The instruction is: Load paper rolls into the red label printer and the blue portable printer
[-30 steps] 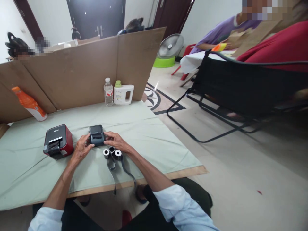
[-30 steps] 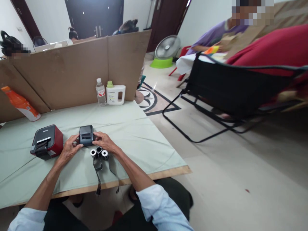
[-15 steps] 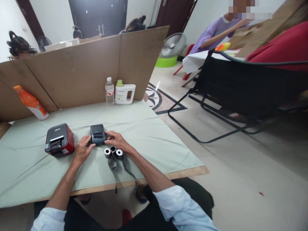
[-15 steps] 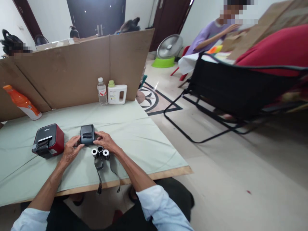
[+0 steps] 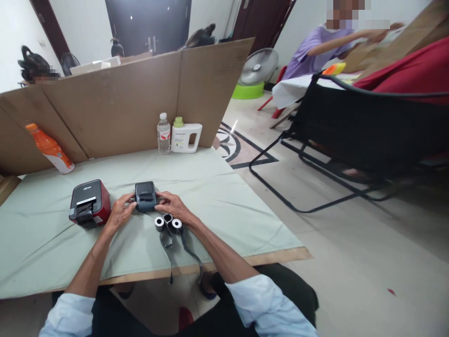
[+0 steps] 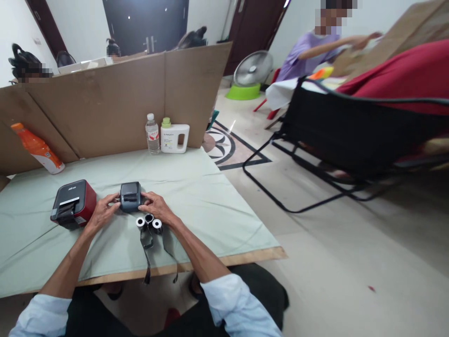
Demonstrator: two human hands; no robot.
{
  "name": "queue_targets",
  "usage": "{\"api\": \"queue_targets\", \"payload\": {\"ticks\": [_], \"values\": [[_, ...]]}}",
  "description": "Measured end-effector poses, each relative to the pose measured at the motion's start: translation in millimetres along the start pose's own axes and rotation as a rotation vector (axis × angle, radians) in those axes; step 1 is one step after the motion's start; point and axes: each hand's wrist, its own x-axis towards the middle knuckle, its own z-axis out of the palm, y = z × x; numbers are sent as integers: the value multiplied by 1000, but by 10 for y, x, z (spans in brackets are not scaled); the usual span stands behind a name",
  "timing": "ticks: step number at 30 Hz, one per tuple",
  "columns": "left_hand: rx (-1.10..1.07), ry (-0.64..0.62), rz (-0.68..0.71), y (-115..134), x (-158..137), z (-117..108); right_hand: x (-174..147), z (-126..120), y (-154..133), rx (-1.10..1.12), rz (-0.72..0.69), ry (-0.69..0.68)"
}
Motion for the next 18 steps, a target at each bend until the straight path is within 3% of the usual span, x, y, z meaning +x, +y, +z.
{"api": "queue_targets", "payload": {"ticks": [7, 18], "values": [[-176, 8, -365, -83, 427, 71, 21, 18, 40, 8, -7, 13], [-277, -32, -437, -199, 542, 93, 76, 24, 145, -51, -43, 36]]}}
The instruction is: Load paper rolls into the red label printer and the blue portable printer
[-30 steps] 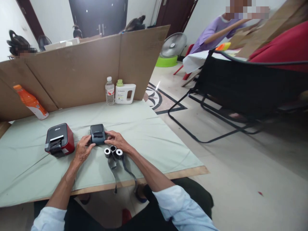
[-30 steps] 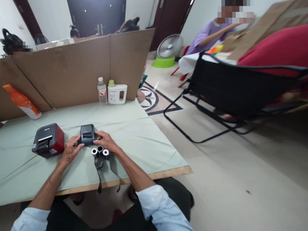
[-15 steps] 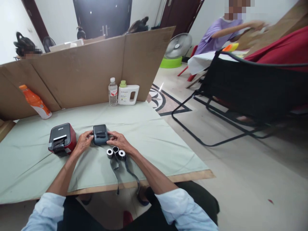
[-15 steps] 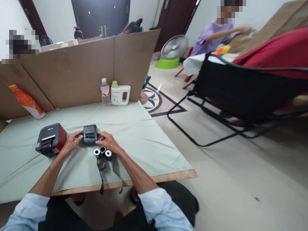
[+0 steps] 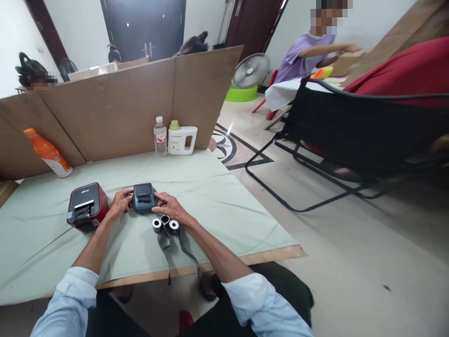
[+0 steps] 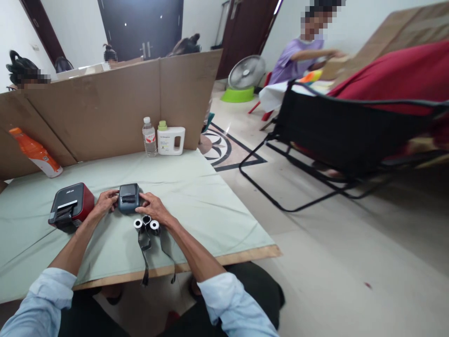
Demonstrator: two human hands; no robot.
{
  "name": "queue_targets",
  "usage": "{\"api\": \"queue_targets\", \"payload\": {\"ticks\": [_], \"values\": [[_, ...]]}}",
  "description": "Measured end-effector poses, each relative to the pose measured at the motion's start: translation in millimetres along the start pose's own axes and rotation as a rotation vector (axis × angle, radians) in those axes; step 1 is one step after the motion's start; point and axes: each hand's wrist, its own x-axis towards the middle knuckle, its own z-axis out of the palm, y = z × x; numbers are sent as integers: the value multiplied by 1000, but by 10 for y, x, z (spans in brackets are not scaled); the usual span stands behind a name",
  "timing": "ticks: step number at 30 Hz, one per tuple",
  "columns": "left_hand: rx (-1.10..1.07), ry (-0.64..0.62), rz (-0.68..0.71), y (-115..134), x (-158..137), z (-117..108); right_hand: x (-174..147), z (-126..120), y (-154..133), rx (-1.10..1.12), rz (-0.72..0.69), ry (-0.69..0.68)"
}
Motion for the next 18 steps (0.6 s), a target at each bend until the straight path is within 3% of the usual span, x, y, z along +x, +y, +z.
{"api": "queue_targets", "payload": {"ticks": [18], "values": [[-62, -58, -61, 184, -19, -34, 17, -3, -3, -62, -11, -8]]}}
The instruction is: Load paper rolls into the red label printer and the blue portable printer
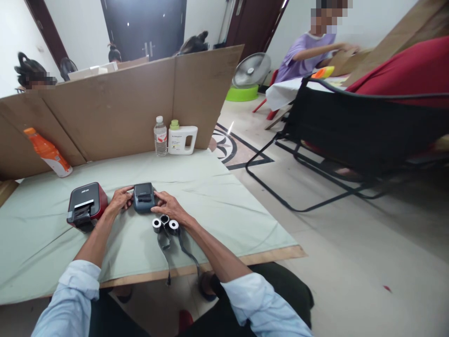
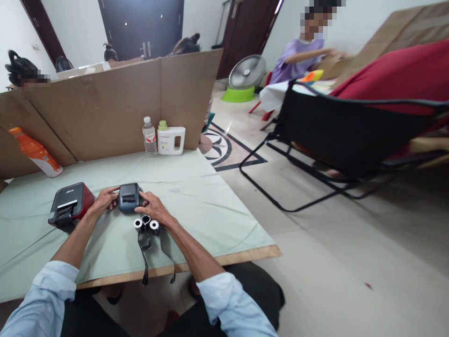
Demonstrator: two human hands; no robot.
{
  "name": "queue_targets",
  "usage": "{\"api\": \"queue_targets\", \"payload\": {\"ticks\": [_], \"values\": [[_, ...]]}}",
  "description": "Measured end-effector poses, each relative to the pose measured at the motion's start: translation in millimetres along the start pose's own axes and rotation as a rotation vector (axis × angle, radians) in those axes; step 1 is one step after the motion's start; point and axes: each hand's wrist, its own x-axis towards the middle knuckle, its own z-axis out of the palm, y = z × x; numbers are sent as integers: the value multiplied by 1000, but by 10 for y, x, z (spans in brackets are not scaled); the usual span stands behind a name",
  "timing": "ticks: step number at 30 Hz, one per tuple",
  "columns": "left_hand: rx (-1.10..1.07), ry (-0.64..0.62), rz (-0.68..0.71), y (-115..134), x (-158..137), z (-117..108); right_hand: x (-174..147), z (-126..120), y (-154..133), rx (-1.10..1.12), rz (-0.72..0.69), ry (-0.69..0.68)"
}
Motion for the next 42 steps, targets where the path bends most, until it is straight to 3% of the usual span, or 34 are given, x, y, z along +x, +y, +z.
{"api": "queue_targets", "payload": {"ticks": [35, 42], "values": [[154, 32, -69, 87, 85, 34, -14, -7, -148, -10, -11, 4], [129, -17, -42, 149, 2, -1, -1, -8, -141, -46, -22, -2]]}}
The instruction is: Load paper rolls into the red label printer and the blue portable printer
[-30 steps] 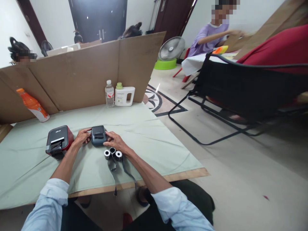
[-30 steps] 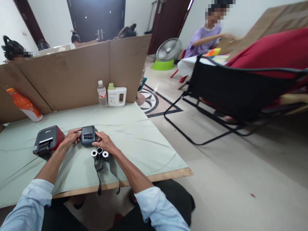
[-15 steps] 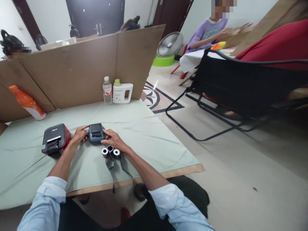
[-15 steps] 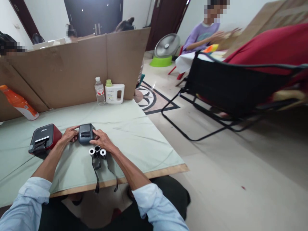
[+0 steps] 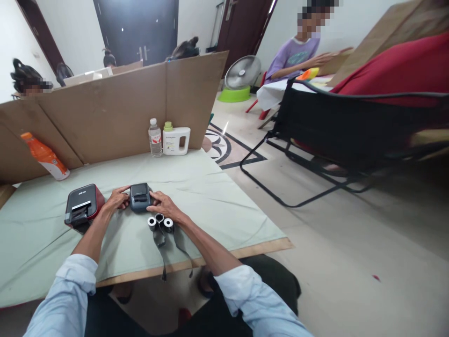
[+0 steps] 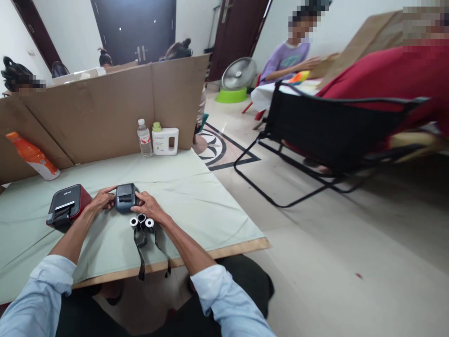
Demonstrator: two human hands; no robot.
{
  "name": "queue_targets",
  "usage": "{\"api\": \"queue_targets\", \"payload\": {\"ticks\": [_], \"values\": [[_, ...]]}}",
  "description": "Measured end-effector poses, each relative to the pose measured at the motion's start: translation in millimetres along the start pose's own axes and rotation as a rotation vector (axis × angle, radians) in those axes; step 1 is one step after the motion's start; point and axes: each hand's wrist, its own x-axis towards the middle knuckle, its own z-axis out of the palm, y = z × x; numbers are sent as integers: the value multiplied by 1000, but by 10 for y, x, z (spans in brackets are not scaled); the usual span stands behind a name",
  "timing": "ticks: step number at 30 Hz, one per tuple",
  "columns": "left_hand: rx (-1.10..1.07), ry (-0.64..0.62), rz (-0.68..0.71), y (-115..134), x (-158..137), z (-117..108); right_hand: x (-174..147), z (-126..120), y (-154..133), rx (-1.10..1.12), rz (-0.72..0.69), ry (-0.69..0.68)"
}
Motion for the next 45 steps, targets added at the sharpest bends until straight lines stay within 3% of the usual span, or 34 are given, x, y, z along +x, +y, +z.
{"api": "queue_targets", "payload": {"ticks": [10, 22, 29, 45], "values": [[19, 28, 0, -21, 32, 32, -6, 3, -25, 20, 10, -8], [-114, 26, 171, -28, -54, -25, 1, -1, -3, 44, 6, 2], [-156, -56, 266, -65, -71, -49, -10, -11, -18, 30, 16, 0], [-66, 219, 259, 15, 204, 16, -6, 4, -8, 30, 31, 16]]}}
